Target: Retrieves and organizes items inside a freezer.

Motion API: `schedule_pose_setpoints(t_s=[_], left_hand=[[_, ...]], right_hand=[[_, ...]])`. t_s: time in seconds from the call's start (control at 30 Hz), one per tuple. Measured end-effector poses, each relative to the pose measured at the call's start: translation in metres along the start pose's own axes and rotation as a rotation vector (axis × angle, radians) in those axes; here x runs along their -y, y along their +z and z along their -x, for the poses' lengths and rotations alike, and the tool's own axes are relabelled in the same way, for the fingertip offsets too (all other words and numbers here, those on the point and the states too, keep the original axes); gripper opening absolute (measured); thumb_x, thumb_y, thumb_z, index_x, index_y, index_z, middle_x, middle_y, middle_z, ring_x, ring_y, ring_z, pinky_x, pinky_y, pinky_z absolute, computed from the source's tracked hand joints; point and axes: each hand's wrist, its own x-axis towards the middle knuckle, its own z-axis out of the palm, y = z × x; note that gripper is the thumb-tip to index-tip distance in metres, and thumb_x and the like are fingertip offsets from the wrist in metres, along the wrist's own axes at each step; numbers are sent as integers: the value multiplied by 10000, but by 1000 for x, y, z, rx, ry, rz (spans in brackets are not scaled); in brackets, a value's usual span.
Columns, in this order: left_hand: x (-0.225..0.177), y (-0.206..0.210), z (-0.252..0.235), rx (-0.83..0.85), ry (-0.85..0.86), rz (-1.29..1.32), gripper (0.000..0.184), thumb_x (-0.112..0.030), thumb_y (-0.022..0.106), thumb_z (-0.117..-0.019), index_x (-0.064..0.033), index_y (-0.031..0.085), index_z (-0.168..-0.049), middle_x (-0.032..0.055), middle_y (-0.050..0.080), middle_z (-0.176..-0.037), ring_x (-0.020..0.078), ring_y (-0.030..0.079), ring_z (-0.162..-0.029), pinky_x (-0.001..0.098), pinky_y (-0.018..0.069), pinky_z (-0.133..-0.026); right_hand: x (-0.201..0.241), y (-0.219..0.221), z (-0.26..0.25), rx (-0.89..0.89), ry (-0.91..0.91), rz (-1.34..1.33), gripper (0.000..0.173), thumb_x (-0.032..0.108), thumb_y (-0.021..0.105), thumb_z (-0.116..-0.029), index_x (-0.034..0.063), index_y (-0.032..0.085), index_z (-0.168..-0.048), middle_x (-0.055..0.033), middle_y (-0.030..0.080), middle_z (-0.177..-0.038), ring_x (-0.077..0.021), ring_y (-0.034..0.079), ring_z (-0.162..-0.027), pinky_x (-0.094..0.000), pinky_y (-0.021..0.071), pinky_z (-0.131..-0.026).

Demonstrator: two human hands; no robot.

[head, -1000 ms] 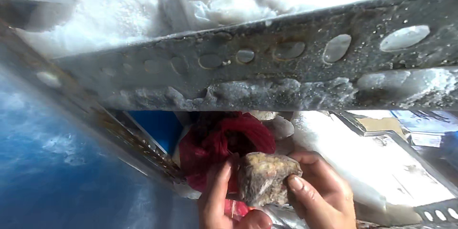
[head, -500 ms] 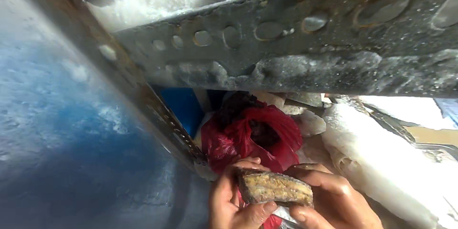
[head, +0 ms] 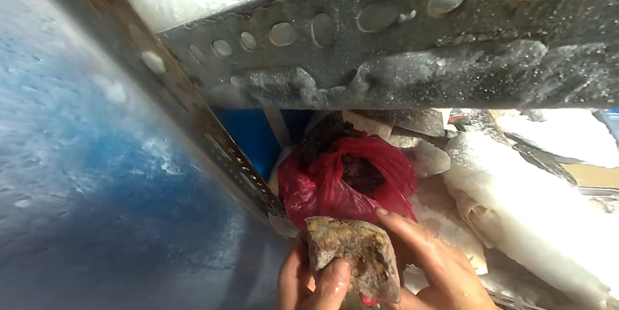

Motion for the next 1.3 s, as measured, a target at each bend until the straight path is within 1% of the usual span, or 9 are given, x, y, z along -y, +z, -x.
schedule_pose_setpoints(t_s=[0.13, 0.3, 0.4, 0.53, 0.73, 1.1, 1.23, 1.27, 1.3], left_hand=[[2, 9, 8, 31, 0, 32, 459, -175, 775, -893, -39, 559, -1274, 4, 738, -1112, 96, 712, -1039, 338, 595, -948], [5, 12, 9, 50, -12, 37, 475, -208, 795, -878, -56, 574, -1270, 0, 743, -1114, 101, 716, -1037, 335, 600, -942], [5, 11, 9, 68, -6, 4, 502, -310, 779, -889, -85, 578, -1291, -29, 743, -1126, 77, 709, -1050, 318, 597, -945], [8, 4, 7, 71, 9, -29, 515, -503, 709, -897, -163, 619, -1273, -83, 728, -1146, 42, 680, -1086, 300, 575, -954], [7, -1, 2, 100, -8, 37, 501, -565, 619, -931, -170, 664, -1236, -58, 733, -1149, 64, 680, -1101, 316, 560, -976], [-1, -6, -2, 202, 65, -146, 426, -557, 517, -999, -207, 682, -1178, -107, 720, -1102, 9, 659, -1064, 257, 545, -955], [-7, -1, -3, 354, 223, -228, 375, -490, 475, -1053, -216, 674, -1215, -166, 691, -1195, -51, 603, -1154, 203, 485, -1027], [-7, -1, -5, 371, 272, -261, 331, -445, 512, -1057, -198, 675, -1205, -163, 683, -1202, -55, 592, -1158, 198, 473, -1033], [-6, -1, -5, 353, 318, -316, 266, -394, 582, -1039, -191, 672, -1184, -167, 678, -1190, -63, 588, -1147, 189, 472, -1027]], right_hand=[[0, -2, 4, 2, -38, 21, 748, 332, 776, -916, 195, 395, -1545, -75, 605, -1289, -66, 640, -1123, -206, 570, -932], [-1, -4, 6, -17, -69, 50, 670, 380, 755, -926, 158, 445, -1478, -62, 590, -1270, -47, 606, -1145, -171, 527, -960], [-2, -4, 7, -19, -58, 52, 649, 400, 759, -912, 140, 469, -1431, -66, 586, -1239, -55, 600, -1131, -171, 524, -953], [-7, -5, 10, -34, -15, 25, 734, 442, 818, -847, 131, 480, -1418, -60, 597, -1254, -56, 595, -1151, -187, 522, -974], [-9, -3, 10, -34, 22, 0, 768, 485, 821, -840, 123, 477, -1425, -59, 624, -1261, -63, 614, -1142, -215, 535, -980], [-13, -6, 8, 24, 75, -100, 781, 484, 838, -824, 87, 496, -1402, -68, 650, -1256, -79, 631, -1142, -257, 551, -992], [-7, -10, 5, 53, 142, -430, 683, 401, 805, -876, 81, 510, -1402, 4, 641, -1316, -41, 623, -1182, -251, 547, -1024], [-6, -11, 6, 59, 167, -514, 664, 408, 785, -892, 87, 518, -1408, 20, 643, -1317, -29, 627, -1156, -244, 547, -1008], [-5, -13, 8, 68, 203, -585, 647, 429, 764, -905, 104, 529, -1413, 35, 655, -1286, -8, 647, -1061, -217, 568, -922]])
